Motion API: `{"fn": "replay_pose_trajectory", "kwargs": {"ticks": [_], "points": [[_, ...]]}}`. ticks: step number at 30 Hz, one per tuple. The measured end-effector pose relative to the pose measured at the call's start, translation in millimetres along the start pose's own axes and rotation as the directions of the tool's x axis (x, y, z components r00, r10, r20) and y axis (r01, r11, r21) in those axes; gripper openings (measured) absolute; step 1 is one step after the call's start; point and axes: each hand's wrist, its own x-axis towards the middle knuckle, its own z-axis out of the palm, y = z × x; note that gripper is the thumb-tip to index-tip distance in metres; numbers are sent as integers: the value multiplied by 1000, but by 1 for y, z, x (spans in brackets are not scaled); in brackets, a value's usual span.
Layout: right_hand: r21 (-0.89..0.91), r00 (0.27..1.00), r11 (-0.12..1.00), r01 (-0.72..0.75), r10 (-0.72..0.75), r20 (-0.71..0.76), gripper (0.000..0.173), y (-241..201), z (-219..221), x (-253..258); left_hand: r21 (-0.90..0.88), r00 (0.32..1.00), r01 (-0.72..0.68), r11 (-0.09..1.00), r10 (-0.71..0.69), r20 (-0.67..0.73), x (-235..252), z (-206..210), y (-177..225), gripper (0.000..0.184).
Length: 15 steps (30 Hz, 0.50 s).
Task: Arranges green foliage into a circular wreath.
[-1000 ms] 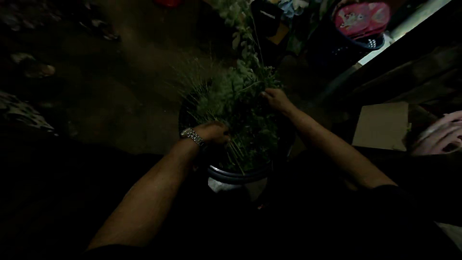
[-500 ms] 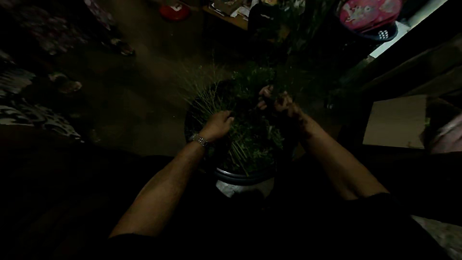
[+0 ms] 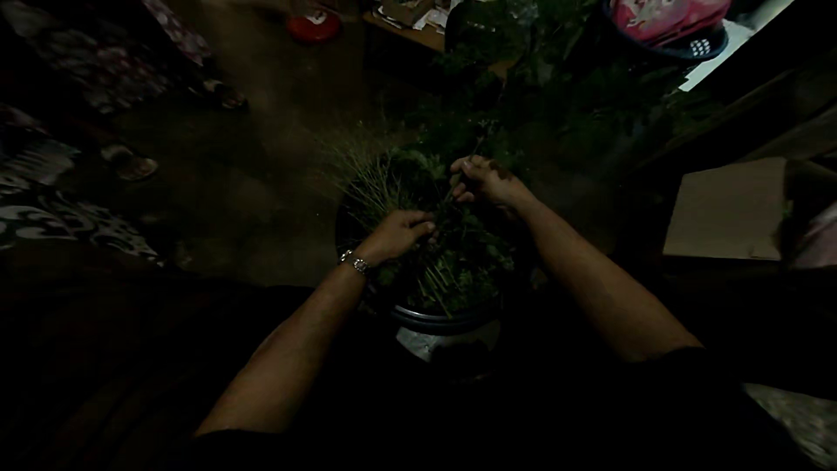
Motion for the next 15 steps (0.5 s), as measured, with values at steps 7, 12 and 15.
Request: {"fn": "replay_pose_trajectory", "kwargs": {"ticks": [7,12,15], "points": [[-633,999,773,35,-49,-5,44,1,13,-12,-141,982,-7,990,-20,-186,1,8,1,25],[-876,982,478,69,-186,-24,31,18,35,-15,-151,964,72,986,-108,-242,-6,19,9,24],[-951,993,309,30,-119,-7,24,18,51,-22,-180,940,124,976,-174,-293,-9,26,11,23]]}}
